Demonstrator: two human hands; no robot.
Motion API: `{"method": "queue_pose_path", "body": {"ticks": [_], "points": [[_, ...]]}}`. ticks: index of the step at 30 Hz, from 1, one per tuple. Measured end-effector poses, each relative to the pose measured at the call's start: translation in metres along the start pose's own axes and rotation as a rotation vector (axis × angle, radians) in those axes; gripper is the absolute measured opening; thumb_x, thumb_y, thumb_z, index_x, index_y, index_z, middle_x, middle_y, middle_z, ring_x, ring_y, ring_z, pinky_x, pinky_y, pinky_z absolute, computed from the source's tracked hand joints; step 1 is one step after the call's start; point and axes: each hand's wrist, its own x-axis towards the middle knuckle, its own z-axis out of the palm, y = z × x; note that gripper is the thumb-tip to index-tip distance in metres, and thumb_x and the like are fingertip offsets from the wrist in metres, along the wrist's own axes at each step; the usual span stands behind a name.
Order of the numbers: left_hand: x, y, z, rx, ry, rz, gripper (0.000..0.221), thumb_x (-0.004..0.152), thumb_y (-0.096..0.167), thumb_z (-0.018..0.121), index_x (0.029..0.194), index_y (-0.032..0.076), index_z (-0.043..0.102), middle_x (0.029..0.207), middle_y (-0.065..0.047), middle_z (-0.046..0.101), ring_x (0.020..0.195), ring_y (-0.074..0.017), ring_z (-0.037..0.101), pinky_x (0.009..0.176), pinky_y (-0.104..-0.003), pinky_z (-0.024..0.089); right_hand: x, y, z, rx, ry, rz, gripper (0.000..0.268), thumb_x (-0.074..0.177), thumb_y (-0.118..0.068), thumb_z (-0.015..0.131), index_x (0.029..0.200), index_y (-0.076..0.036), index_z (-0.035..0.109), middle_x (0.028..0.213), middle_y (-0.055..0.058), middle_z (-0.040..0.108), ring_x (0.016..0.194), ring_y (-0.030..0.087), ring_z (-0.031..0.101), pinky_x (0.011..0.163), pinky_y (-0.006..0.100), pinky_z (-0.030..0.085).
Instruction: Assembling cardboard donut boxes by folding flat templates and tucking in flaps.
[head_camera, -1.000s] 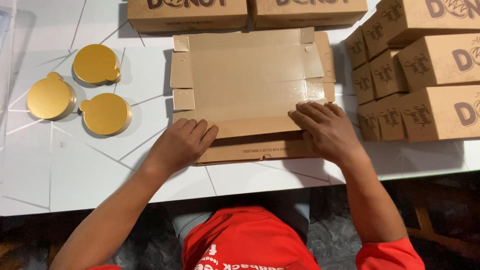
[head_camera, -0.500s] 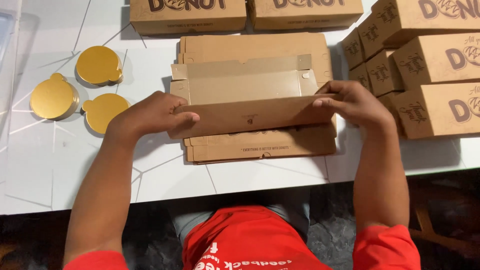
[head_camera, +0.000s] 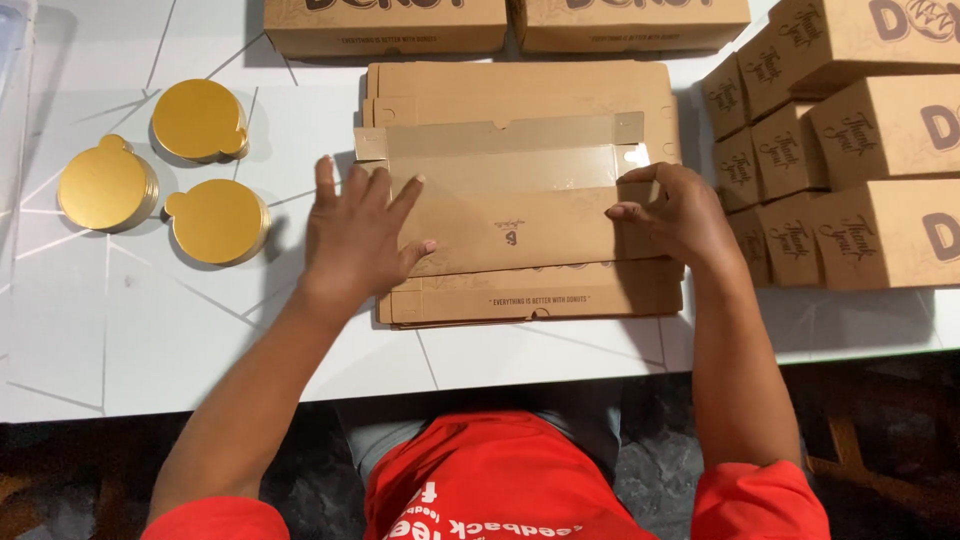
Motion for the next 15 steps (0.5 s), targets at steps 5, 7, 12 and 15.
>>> {"method": "queue_pose_path", "body": {"ticks": [5,7,12,15], "points": [[-0.005,0.032,0.000,-0.214,0.034,0.164,0.077,0.103,0.061,0.032,0.157,0.007,0.039,0.160,-0.022,0.037,0.150,-0.0380,0.031,0.119,-0.063,0.014,-0.026,-0.015,0.020,-0.458,0.120,-0.326,0.053,0.098,-0.056,0.058,0.144,-0.030,0.061,0.147,0.012,0.043,0.135,0.042,0.032,0.101,0.059,0.029],[0.000,0.043,0.000,-0.259,0.017,0.179,0.081,0.104,0.060,0.030,0.160,0.002,0.031,0.163,-0.027,0.031,0.153,-0.0412,0.026,0.120,-0.061,0.017,-0.036,-0.035,0.034,-0.494,0.012,-0.326,0.060,0.109,-0.063,0.034,0.156,-0.029,0.051,0.167,0.019,0.035,0.155,0.047,0.016,0.117,0.066,0.016],[0.015,0.062,-0.014,-0.368,-0.072,0.260,0.076,0.105,0.047,0.026,0.161,-0.004,0.021,0.170,-0.026,0.015,0.159,-0.0381,0.008,0.122,-0.066,0.006,-0.043,-0.062,0.067,-0.523,-0.196,-0.351,0.070,0.109,-0.059,0.023,0.168,-0.020,0.022,0.174,0.007,0.020,0.160,0.032,0.009,0.124,0.057,-0.005],[0.020,0.067,-0.001,-0.347,-0.029,0.272,0.078,0.105,0.049,0.025,0.161,-0.004,0.020,0.170,-0.026,0.014,0.159,-0.0377,0.009,0.122,-0.065,0.006,-0.033,-0.057,0.087,-0.538,-0.179,-0.394,0.073,0.108,-0.061,0.021,0.168,-0.022,0.016,0.175,0.004,0.014,0.160,0.029,0.007,0.124,0.058,-0.009]]}}
